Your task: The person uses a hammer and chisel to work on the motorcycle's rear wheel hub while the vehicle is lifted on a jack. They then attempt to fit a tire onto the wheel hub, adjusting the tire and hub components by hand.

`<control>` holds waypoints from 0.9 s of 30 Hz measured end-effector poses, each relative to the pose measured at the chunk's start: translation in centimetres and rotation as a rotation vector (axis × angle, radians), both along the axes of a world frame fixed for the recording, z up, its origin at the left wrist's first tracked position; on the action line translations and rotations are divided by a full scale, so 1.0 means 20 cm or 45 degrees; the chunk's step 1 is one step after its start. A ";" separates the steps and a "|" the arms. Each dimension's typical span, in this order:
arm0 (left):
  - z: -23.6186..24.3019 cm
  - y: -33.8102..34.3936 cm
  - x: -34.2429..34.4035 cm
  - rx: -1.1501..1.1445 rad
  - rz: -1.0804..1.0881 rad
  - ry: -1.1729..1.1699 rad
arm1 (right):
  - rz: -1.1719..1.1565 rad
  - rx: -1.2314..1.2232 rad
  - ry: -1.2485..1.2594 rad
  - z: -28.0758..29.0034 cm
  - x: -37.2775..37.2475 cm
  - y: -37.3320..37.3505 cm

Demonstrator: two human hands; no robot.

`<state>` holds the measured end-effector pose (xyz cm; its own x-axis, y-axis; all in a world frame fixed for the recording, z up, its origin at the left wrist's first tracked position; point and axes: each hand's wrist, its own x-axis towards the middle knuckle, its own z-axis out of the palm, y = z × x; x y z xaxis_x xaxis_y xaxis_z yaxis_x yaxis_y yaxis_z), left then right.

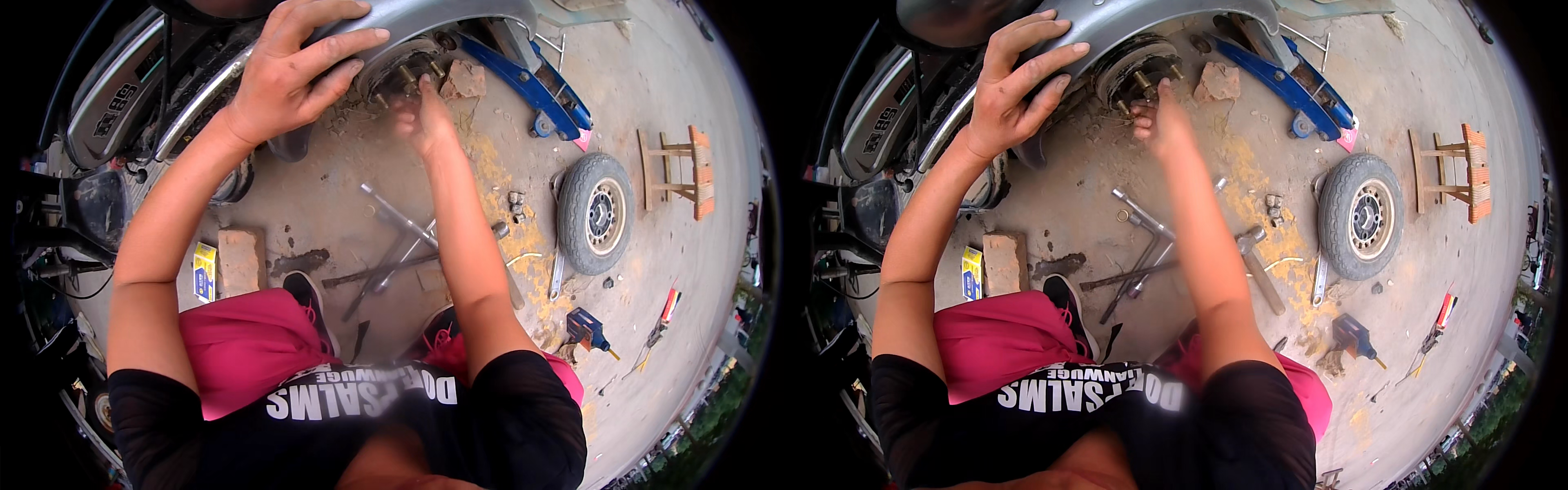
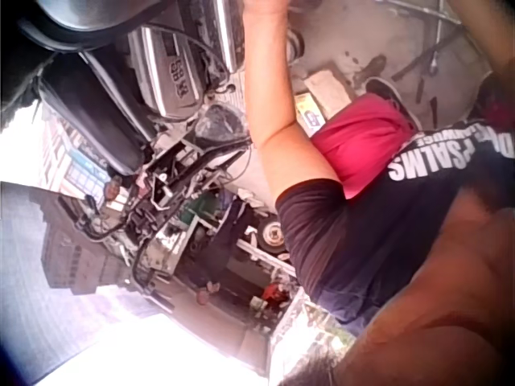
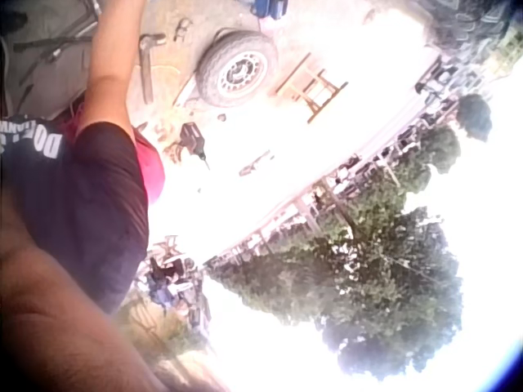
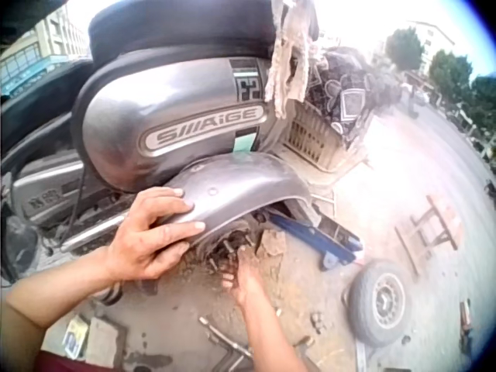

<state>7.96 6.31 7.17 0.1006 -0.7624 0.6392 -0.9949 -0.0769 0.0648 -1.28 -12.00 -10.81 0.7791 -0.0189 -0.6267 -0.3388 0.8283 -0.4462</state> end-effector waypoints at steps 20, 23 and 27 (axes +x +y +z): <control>-0.01 0.01 0.01 -0.062 -0.026 -0.021 | -0.158 -0.704 0.114 0.05 -0.02 0.12; 0.00 -0.04 0.01 -0.145 -0.078 -0.062 | -0.230 -0.811 -0.012 -0.05 0.00 0.09; -0.02 0.01 0.04 -0.048 -0.057 -0.040 | -0.330 -0.748 -0.012 -0.10 0.01 0.09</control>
